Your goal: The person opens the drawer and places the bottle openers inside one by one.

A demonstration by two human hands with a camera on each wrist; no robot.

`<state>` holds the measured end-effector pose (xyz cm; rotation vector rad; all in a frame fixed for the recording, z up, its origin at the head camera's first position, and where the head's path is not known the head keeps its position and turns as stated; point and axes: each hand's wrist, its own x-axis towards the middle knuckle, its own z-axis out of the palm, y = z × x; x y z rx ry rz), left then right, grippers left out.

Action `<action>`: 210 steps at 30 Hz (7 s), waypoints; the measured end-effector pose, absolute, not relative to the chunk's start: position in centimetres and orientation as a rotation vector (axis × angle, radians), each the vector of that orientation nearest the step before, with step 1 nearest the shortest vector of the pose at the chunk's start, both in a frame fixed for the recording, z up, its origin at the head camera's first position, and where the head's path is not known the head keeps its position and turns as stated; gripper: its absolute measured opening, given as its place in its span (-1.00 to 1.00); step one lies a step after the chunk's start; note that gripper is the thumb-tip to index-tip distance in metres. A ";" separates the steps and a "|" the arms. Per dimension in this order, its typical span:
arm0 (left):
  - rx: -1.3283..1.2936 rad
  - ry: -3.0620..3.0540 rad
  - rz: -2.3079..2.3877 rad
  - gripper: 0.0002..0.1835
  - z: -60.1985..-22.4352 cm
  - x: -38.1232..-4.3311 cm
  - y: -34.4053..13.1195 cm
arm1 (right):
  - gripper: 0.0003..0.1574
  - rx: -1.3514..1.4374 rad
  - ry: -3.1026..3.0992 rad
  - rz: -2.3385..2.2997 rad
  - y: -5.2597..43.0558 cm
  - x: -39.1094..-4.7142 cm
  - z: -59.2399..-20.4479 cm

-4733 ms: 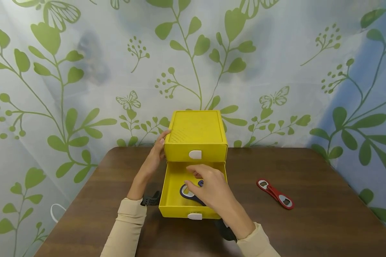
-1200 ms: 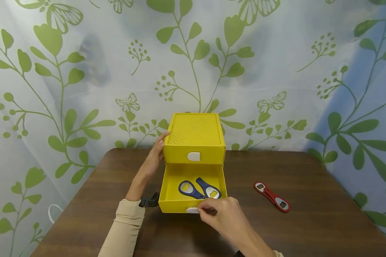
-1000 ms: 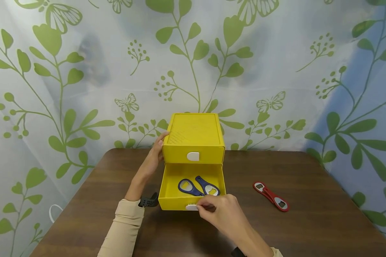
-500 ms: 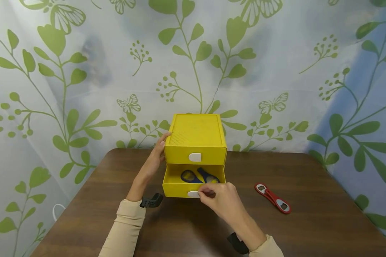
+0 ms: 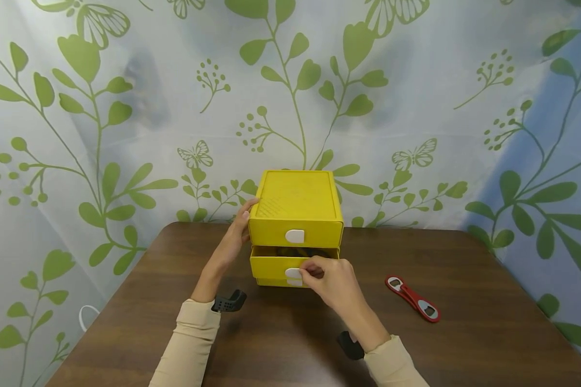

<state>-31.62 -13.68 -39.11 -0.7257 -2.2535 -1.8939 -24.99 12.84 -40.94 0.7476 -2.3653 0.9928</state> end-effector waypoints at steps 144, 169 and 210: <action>-0.720 -2.229 -1.897 -0.45 -39.4 -32.1 -13.7 | -0.81 1.160 -2.245 0.837 14.6 -16.6 -47.7; -0.749 -2.222 -1.903 -0.44 -39.5 -32.0 -13.8 | -0.68 0.957 -2.240 0.988 15.9 -17.6 -41.4; -0.753 -2.244 -1.894 -0.42 -39.6 -32.1 -13.9 | -0.49 0.460 -2.357 0.892 24.3 -22.7 -40.4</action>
